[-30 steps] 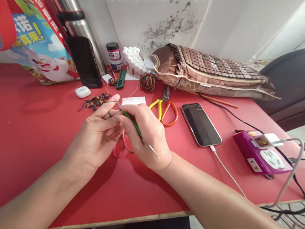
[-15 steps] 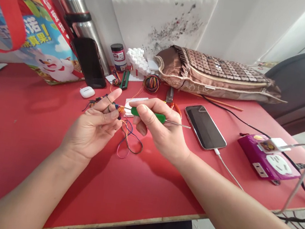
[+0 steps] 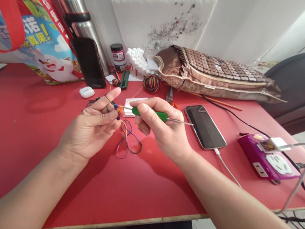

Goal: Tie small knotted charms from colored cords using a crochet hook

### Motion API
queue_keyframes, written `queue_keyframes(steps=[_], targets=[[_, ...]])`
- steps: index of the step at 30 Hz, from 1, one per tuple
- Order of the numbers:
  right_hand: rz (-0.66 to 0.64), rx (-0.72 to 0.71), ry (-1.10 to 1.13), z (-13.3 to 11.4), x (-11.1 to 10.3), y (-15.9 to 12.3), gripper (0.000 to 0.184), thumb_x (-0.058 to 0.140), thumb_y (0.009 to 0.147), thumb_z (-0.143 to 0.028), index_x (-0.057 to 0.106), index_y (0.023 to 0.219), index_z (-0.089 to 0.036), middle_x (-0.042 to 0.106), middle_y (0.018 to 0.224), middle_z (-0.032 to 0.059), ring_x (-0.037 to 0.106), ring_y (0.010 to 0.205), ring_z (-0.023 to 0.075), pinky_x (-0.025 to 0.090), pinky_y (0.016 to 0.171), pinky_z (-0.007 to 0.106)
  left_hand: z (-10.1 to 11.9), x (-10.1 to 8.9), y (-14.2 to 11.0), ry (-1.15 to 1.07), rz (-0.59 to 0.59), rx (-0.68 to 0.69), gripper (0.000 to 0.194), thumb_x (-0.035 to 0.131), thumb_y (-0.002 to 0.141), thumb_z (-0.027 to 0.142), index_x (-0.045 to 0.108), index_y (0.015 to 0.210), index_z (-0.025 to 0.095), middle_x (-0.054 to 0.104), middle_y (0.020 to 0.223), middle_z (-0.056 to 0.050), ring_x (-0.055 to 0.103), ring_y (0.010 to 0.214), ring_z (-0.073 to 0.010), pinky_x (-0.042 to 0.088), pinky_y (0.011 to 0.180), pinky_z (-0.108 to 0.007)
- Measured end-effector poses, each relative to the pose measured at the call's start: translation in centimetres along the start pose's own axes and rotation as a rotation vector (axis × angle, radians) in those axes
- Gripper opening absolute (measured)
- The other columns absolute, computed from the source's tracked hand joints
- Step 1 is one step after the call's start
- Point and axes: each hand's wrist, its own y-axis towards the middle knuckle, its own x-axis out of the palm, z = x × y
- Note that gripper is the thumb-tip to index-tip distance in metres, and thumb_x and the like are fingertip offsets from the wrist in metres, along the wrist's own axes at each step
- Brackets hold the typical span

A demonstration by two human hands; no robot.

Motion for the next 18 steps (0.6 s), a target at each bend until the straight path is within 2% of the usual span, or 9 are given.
queue_keyframes(steps=[2,7,14,18], targets=[[-0.002,0.005,0.002,-0.01,0.02,-0.03,0.016,0.073,0.102,-0.031,0.086,0.104,-0.021,0.066,0.074,0.0007,0.05,0.053,0.0066,0.04,0.051,0.025,-0.03,-0.03,-0.02,-0.004,0.008,-0.011,0.048,0.091,0.065,-0.002,0.086,0.107,0.021,0.067,0.068,0.006,0.066,0.065,-0.0059,0.051,0.058,-0.013],[0.006,0.02,-0.017,-0.1,-0.12,-0.04,0.016,0.073,0.101,-0.033,0.085,0.102,-0.022,0.067,0.073,0.0002,0.049,0.052,0.007,0.041,0.05,0.026,0.01,-0.07,-0.03,0.008,0.005,-0.012,0.047,0.092,0.065,0.0,0.085,0.107,0.021,0.067,0.069,0.007,0.064,0.064,-0.0048,0.051,0.058,-0.013],[0.034,0.012,-0.09,-0.6,-0.19,-0.03,0.019,0.076,0.098,-0.038,0.083,0.098,-0.02,0.065,0.07,0.0004,0.048,0.051,0.0086,0.04,0.048,0.027,0.23,0.17,-0.16,0.096,-0.02,0.098,0.044,0.087,0.072,-0.002,0.086,0.109,0.021,0.068,0.068,0.004,0.063,0.066,-0.0084,0.051,0.064,-0.018],[0.06,0.022,-0.123,-0.74,-0.27,-0.02,0.023,0.077,0.097,-0.042,0.082,0.097,-0.02,0.065,0.067,0.0006,0.048,0.051,0.0097,0.039,0.048,0.027,0.24,0.16,-0.14,0.125,-0.03,0.144,0.044,0.087,0.07,-0.003,0.086,0.107,0.021,0.068,0.067,0.004,0.064,0.067,-0.0102,0.051,0.065,-0.021]])
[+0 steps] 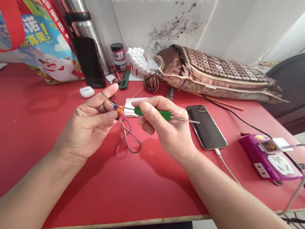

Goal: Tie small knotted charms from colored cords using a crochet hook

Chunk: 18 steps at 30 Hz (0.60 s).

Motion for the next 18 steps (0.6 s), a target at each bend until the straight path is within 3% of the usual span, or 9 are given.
queue_keyframes(steps=[9,18], targets=[[0.009,0.028,-0.021,-1.0,-0.1,0.3,0.026,0.082,0.092,-0.045,0.082,0.091,-0.019,0.061,0.065,0.0016,0.049,0.054,0.0113,0.035,0.046,0.026,0.3,0.0,-0.1,0.007,-0.019,0.001,0.043,0.084,0.071,-0.002,0.086,0.108,0.02,0.067,0.069,0.003,0.063,0.069,-0.0102,0.054,0.07,-0.02],[-0.014,0.092,-0.043,-1.8,-0.5,0.4,0.034,0.086,0.086,-0.054,0.081,0.084,-0.021,0.057,0.063,0.0024,0.046,0.052,0.0125,0.028,0.043,0.027,0.3,-0.2,-0.1,-0.11,-0.122,-0.115,0.04,0.081,0.069,-0.002,0.085,0.107,0.012,0.066,0.07,0.001,0.068,0.069,-0.0104,0.054,0.069,-0.018]])
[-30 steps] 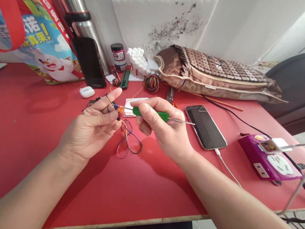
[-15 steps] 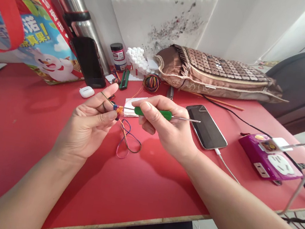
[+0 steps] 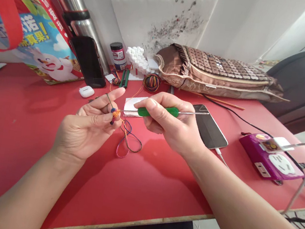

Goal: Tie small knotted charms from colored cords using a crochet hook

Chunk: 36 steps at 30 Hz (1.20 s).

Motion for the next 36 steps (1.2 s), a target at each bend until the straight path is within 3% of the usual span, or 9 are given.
queue_keyframes(steps=[7,11,16,23,30,36], targets=[[-0.044,0.05,0.059,0.1,-0.2,0.2,0.035,0.083,0.088,-0.055,0.081,0.084,-0.02,0.055,0.058,-0.0006,0.03,0.046,0.0076,0.026,0.044,0.028,0.0,-0.2,-0.1,-0.062,-0.031,-0.092,0.044,0.082,0.07,-0.002,0.083,0.112,0.012,0.07,0.075,-0.001,0.066,0.067,-0.0099,0.053,0.065,-0.02],[-0.059,0.079,0.11,0.2,-0.1,0.2,0.035,0.084,0.087,-0.054,0.08,0.082,-0.019,0.057,0.059,-0.001,0.028,0.044,0.0063,0.026,0.044,0.027,0.0,0.0,-0.2,-0.045,-0.042,-0.1,0.045,0.084,0.068,-0.001,0.084,0.111,0.014,0.071,0.076,-0.001,0.065,0.066,-0.0105,0.053,0.065,-0.021],[-0.044,0.097,0.27,0.8,0.9,-0.2,0.027,0.081,0.091,-0.048,0.081,0.092,-0.021,0.06,0.064,-0.0023,0.029,0.044,0.0053,0.028,0.044,0.026,-0.7,1.0,-0.4,0.05,0.03,0.056,0.043,0.085,0.072,-0.001,0.086,0.107,0.023,0.068,0.071,0.002,0.064,0.071,-0.0115,0.057,0.075,-0.023],[-0.007,0.173,0.365,1.1,2.1,-0.1,0.03,0.079,0.092,-0.051,0.08,0.092,-0.021,0.055,0.063,-0.0043,0.028,0.044,0.0057,0.032,0.042,0.025,-1.6,1.6,-0.8,0.047,0.15,0.203,0.07,0.087,0.073,-0.003,0.079,0.129,0.038,0.069,0.074,0.007,0.068,0.077,-0.0106,0.058,0.083,-0.022],[-0.006,0.202,0.412,1.1,2.1,0.1,0.029,0.084,0.088,-0.047,0.082,0.089,-0.018,0.06,0.064,-0.0027,0.031,0.046,0.0052,0.032,0.043,0.024,-1.3,1.3,-0.7,0.175,0.145,0.259,0.039,0.087,0.077,0.004,0.086,0.108,0.026,0.075,0.084,0.001,0.068,0.082,-0.0126,0.056,0.082,-0.023],[-0.027,0.204,0.476,1.4,2.0,-0.3,0.022,0.083,0.091,-0.037,0.085,0.095,-0.016,0.066,0.069,-0.0007,0.039,0.046,0.0031,0.035,0.047,0.022,-1.3,0.9,-0.4,0.254,0.116,0.333,0.042,0.088,0.078,0.006,0.085,0.114,0.026,0.077,0.086,0.001,0.068,0.085,-0.0119,0.055,0.096,-0.024]])
